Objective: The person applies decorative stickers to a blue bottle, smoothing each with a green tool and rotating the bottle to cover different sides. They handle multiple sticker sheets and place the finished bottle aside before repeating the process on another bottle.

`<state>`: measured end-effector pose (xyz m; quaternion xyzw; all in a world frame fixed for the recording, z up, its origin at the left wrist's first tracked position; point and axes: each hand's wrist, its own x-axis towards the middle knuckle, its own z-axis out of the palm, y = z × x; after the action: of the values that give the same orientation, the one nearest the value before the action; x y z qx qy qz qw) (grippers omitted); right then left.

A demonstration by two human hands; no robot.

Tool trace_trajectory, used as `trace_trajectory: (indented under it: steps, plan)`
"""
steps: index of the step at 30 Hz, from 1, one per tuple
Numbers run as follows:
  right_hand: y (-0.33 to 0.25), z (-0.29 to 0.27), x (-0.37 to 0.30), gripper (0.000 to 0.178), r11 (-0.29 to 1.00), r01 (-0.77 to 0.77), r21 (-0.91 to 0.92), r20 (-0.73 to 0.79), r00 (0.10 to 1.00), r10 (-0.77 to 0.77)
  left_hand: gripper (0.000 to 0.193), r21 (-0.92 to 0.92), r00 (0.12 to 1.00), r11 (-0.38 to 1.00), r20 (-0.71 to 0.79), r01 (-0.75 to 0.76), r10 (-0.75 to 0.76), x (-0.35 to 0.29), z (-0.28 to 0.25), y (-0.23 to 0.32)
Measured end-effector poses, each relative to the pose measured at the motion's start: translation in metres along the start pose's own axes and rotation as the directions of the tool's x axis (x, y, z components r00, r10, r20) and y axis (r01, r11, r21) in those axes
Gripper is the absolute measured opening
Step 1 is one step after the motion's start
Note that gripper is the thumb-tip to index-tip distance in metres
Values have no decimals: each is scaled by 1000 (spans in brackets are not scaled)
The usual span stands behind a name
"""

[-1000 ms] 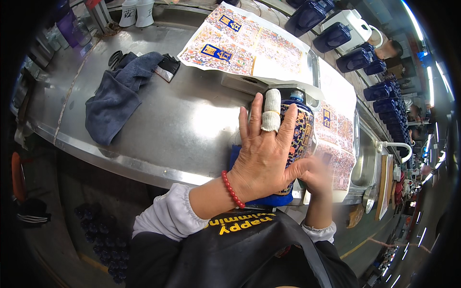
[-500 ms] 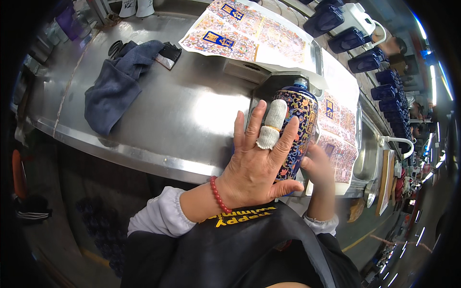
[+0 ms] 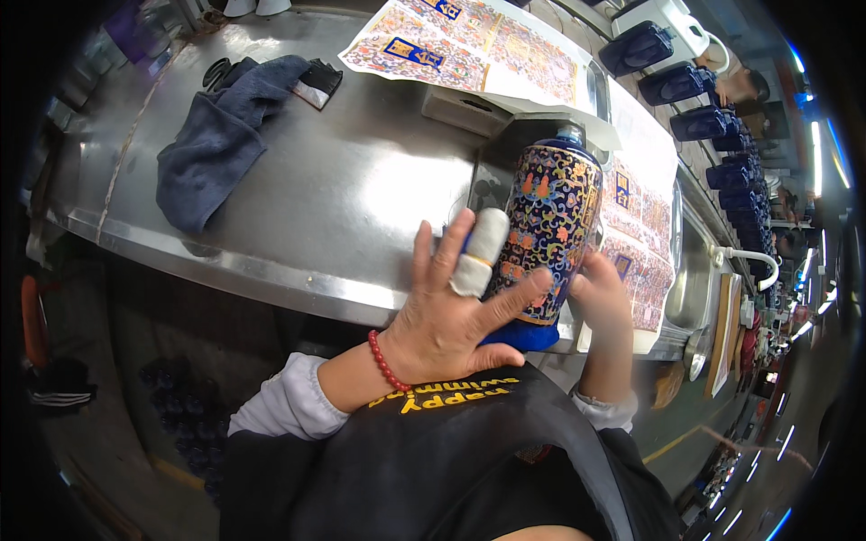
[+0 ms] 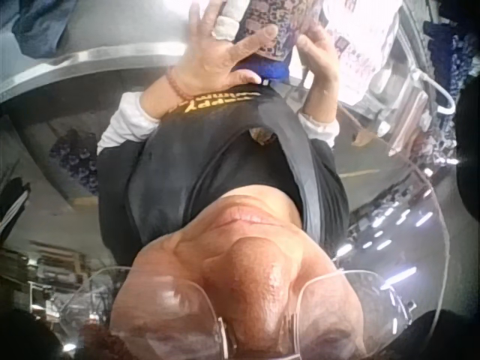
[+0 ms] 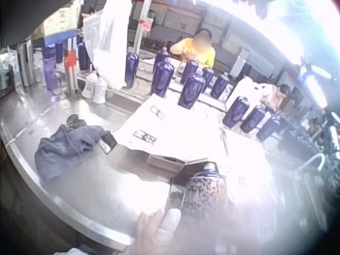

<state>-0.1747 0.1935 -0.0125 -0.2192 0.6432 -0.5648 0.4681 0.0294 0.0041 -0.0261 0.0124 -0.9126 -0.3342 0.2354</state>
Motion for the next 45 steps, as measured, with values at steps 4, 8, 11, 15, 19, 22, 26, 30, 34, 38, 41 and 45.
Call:
trace_trajectory:
  steps: [4, 8, 11, 15, 19, 22, 26, 30, 34, 38, 41, 45]
  plan:
    - [5, -3, 0, 54, 998, 12, 56, -14, 1000, -11, 78, -1, 997, 1000, 69, 24, -23, -10, 2, 1]
    - [6, -3, 0, 57, 995, 16, 102, 24, 1000, -19, 90, 8, 997, 998, 42, 68, -68, -15, -1, -2]
    - [5, -3, 0, 59, 997, 13, 82, 35, 999, -16, 96, 39, 998, 997, -15, 64, -64, -11, -6, -2]
    - [3, -1, 1, 58, 996, 30, 84, 34, 999, -33, 104, 34, 998, 998, -9, -54, 54, 8, -11, 5]
    - [-4, 2, 0, 55, 996, 58, -63, 25, 998, -56, 118, 127, 998, 991, 50, -30, 23, 28, -12, 12]
    - [-8, 4, 0, 47, 993, 114, 19, 34, 993, -114, 118, 149, 995, 984, -2, -98, 99, 31, -7, 10]
    - [-7, 3, 3, 42, 982, 156, 104, 15, 987, -159, 118, 30, 994, 994, 46, -103, 102, 27, -7, 1]
    - [-4, -1, 10, 35, 954, 216, 207, -49, 976, -210, 109, -43, 994, 995, 52, -89, 91, 39, -23, -11]
    - [-8, -2, 24, 29, 885, 279, 372, -166, 958, -232, 88, -114, 997, 992, -62, -59, 52, 75, -21, -24]
    - [-9, 1, 40, 19, 882, 253, 398, -226, 959, -173, 83, -127, 998, 991, -43, -52, 47, 91, -12, -25]
    - [-4, 3, 47, 12, 889, 298, 348, -281, 938, -205, 84, -176, 998, 983, -34, -49, 44, 92, -9, -22]
    - [1, 5, 47, 11, 913, 391, 115, -444, 842, -305, 86, -109, 999, 993, -27, -46, 43, 92, -8, -21]
